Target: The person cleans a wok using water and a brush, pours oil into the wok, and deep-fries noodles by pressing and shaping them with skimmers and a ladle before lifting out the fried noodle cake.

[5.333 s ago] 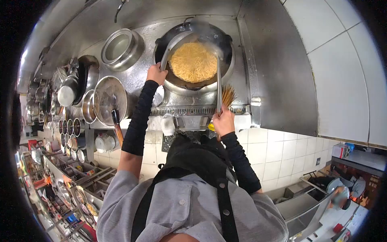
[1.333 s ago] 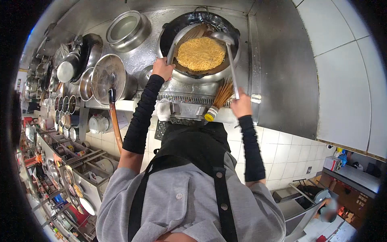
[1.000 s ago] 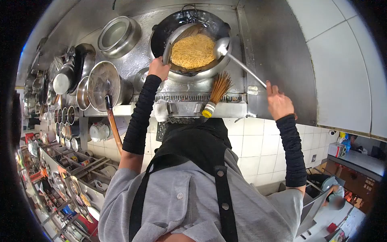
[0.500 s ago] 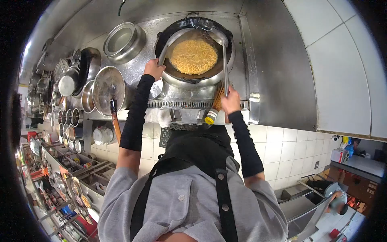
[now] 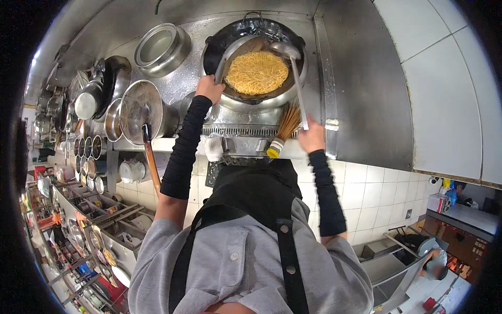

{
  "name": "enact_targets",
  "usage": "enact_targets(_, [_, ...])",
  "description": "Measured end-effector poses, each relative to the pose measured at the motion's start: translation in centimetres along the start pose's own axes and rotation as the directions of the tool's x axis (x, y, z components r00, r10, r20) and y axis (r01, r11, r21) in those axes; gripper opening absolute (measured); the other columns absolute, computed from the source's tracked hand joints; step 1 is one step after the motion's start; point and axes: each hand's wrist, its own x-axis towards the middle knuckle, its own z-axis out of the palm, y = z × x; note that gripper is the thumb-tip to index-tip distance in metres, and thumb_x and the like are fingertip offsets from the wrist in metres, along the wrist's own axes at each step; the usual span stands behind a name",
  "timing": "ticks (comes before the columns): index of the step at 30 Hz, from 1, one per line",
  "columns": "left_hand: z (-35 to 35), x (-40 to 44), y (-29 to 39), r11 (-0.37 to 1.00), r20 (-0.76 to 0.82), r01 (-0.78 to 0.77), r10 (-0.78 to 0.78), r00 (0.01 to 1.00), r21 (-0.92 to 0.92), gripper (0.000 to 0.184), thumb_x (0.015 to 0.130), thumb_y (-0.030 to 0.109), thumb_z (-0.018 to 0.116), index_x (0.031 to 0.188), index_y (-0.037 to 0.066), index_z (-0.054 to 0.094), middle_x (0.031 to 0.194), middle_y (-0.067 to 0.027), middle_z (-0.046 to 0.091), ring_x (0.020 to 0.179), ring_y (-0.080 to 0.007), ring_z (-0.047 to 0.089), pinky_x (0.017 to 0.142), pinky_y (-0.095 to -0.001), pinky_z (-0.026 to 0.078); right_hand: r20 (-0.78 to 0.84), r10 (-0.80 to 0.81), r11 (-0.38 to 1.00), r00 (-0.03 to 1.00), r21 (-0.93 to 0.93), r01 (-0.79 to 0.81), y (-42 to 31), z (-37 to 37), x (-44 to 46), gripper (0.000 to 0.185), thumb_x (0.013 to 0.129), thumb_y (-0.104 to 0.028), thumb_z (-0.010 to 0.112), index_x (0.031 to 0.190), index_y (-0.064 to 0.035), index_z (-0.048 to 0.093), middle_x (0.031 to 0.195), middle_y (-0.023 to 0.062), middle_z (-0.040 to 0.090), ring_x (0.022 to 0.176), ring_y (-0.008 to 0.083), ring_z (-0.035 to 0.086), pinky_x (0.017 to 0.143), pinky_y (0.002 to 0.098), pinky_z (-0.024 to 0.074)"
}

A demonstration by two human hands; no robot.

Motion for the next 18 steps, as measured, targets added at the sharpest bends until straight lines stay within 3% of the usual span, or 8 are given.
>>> enact_targets(1, [0.2,0.0,-0.1,0.999,-0.012,-0.023,0.023,1.0,0.034,0.028,0.079,0.016,0.063,0.082,-0.012,0.06,0.057,-0.0214,0.062,0.052,-0.0307,0.067,0.057,-0.0415,0.056,0.07,0.028,0.996,0.997,-0.083,-0.022,1.3,-3.0,0.4,0.053,0.074,-0.003,0.062,0.126,0.0035,0.058,0.08,0.0258,0.065,0.075,0.0406,0.066,0.07,0.0478,0.0548])
enact_targets(3, [0.7,0.2,0.1,0.992,-0.027,-0.079,0.082,0.996,0.102,0.029,0.078,0.017,0.062,0.084,-0.011,0.062,0.059,-0.023,0.064,0.057,-0.0334,0.069,0.062,-0.0423,0.058,0.232,0.076,0.897,0.97,-0.442,0.036,0.3,-10.4,1.5,0.054,0.076,-0.003,0.059,0.129,0.0004,0.057,0.09,0.0238,0.067,0.078,0.0395,0.068,0.072,0.0478,0.0561])
enact_targets(4, [0.9,0.3,0.4,0.992,-0.021,-0.064,0.066,0.998,0.11,0.028,0.077,0.016,0.061,0.083,-0.011,0.063,0.062,-0.024,0.065,0.062,-0.0353,0.069,0.067,-0.0431,0.057,0.239,0.043,0.84,0.97,-0.534,0.094,0.6,-12.9,1.7,0.057,0.076,-0.002,0.059,0.133,-0.0011,0.054,0.094,0.0218,0.066,0.077,0.0386,0.068,0.071,0.0467,0.0567])
enact_targets(8, [1.1,0.7,1.7,0.981,0.018,-0.063,0.061,0.998,0.184,0.026,0.075,0.014,0.062,0.085,-0.01,0.067,0.079,-0.0284,0.069,0.085,-0.0422,0.07,0.084,-0.0469,0.055,0.369,-0.059,0.645,0.927,-0.695,0.318,1.2,-17.4,2.0,0.054,0.084,-0.006,0.058,0.137,-0.0037,0.049,0.102,0.0143,0.064,0.074,0.0321,0.072,0.062,0.0413,0.0601])
enact_targets(11, [2.6,1.8,0.9,0.948,-0.057,-0.153,0.175,0.983,0.278,0.028,0.075,0.014,0.063,0.092,-0.009,0.067,0.088,-0.0308,0.068,0.089,-0.0443,0.069,0.085,-0.0485,0.055,0.433,-0.04,0.621,0.901,-0.696,0.362,0.5,-14.9,0.5,0.053,0.085,-0.007,0.058,0.137,-0.0031,0.049,0.098,0.014,0.065,0.07,0.0308,0.072,0.059,0.0402,0.0599])
enact_targets(13, [2.4,2.6,1.0,0.93,-0.022,-0.199,0.216,0.976,0.309,0.028,0.075,0.014,0.064,0.093,-0.008,0.067,0.092,-0.0311,0.068,0.091,-0.0452,0.068,0.086,-0.0489,0.055,0.423,-0.015,0.706,0.906,-0.637,0.309,-0.3,-12.5,-1.3,0.055,0.084,-0.005,0.056,0.138,-0.0028,0.049,0.102,0.0171,0.067,0.069,0.0326,0.071,0.059,0.0432,0.0595])
enact_targets(15, [1.8,3.3,0.4,0.913,0.006,-0.225,0.237,0.972,0.341,0.028,0.075,0.014,0.064,0.094,-0.007,0.067,0.096,-0.0314,0.068,0.094,-0.0461,0.067,0.087,-0.0493,0.055,0.381,0.093,0.88,0.92,-0.464,0.103,-1.3,-11.3,-3.4,0.059,0.077,-0.002,0.057,0.136,-0.0027,0.051,0.103,0.0248,0.066,0.081,0.0436,0.068,0.073,0.0516,0.057])
enact_targets(18, [0.5,4.8,-1.9,0.897,0.008,-0.264,0.279,0.96,0.356,0.036,0.076,0.016,0.064,0.103,-0.008,0.063,0.094,-0.0313,0.067,0.093,-0.0457,0.066,0.086,-0.0498,0.054,0.195,0.051,0.995,0.979,-0.094,-0.033,-0.7,-8.1,-5.3,0.057,0.071,0.002,0.057,0.128,0.0022,0.058,0.095,0.0288,0.066,0.087,0.0471,0.065,0.08,0.0502,0.0535])
